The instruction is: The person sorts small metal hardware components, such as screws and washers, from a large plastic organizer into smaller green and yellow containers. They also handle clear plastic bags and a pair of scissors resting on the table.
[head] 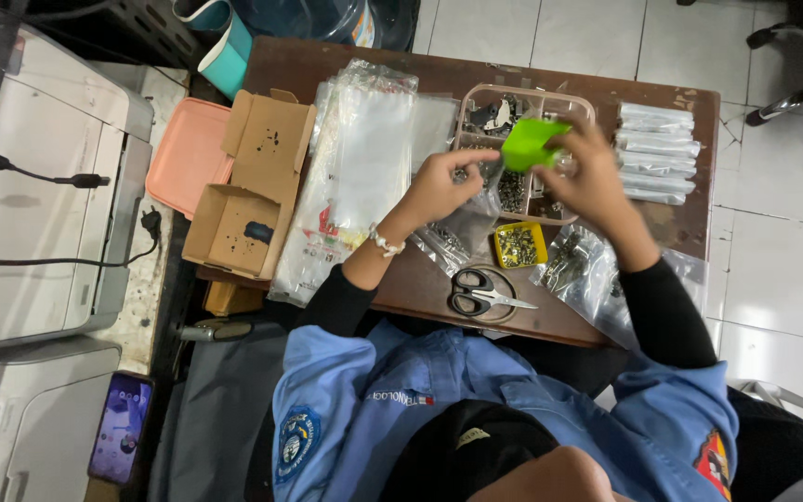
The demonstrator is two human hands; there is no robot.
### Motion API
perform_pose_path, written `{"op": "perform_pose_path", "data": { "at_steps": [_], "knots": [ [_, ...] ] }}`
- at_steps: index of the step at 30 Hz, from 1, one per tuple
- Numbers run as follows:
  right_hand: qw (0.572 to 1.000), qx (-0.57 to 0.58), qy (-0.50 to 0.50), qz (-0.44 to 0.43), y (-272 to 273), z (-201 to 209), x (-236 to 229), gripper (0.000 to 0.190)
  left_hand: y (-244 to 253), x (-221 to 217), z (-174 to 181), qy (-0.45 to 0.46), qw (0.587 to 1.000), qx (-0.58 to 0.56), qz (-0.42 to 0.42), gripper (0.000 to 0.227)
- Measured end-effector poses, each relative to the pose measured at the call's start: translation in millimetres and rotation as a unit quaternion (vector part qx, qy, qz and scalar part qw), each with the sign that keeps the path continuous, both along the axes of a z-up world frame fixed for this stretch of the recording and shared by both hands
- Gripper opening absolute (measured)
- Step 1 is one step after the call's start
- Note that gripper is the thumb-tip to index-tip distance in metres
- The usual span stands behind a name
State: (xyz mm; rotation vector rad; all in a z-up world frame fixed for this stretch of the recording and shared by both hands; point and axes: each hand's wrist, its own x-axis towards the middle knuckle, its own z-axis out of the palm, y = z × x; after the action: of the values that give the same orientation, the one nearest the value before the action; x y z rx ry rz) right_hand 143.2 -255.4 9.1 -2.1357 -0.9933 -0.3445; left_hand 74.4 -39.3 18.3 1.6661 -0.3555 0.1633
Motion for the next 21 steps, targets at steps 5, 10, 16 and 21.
{"op": "perform_pose_path", "data": {
  "at_steps": [5, 10, 16, 21],
  "knots": [
    [0.999, -0.046, 0.016, -0.011, 15.4, -41.3, -1.0, 0.025, 4.5, -12.9, 22.7, -0.077, 0.996, -0.03, 0.038, 0.034],
    [0.98, -0.19, 0.062, -0.002, 22.0, -4.1, -20.2, 0.038, -2.3, -19.0, 36.5, -0.133, 0.987, -0.037, 0.077, 0.031],
    [0.968, 0.091, 0.183, 0.143, 37.4, 13.8, -39.4, 0.078, -28.9, -14.2, 55.7, -0.186, 0.976, -0.055, 0.101, 0.031],
    [0.921, 0.297, 0.238, 0.087, 41.0, -28.8, -17.8, 0.02, -36.2, 17.9, 28.7, -0.276, 0.956, -0.062, 0.084, 0.04]
  ]
}}
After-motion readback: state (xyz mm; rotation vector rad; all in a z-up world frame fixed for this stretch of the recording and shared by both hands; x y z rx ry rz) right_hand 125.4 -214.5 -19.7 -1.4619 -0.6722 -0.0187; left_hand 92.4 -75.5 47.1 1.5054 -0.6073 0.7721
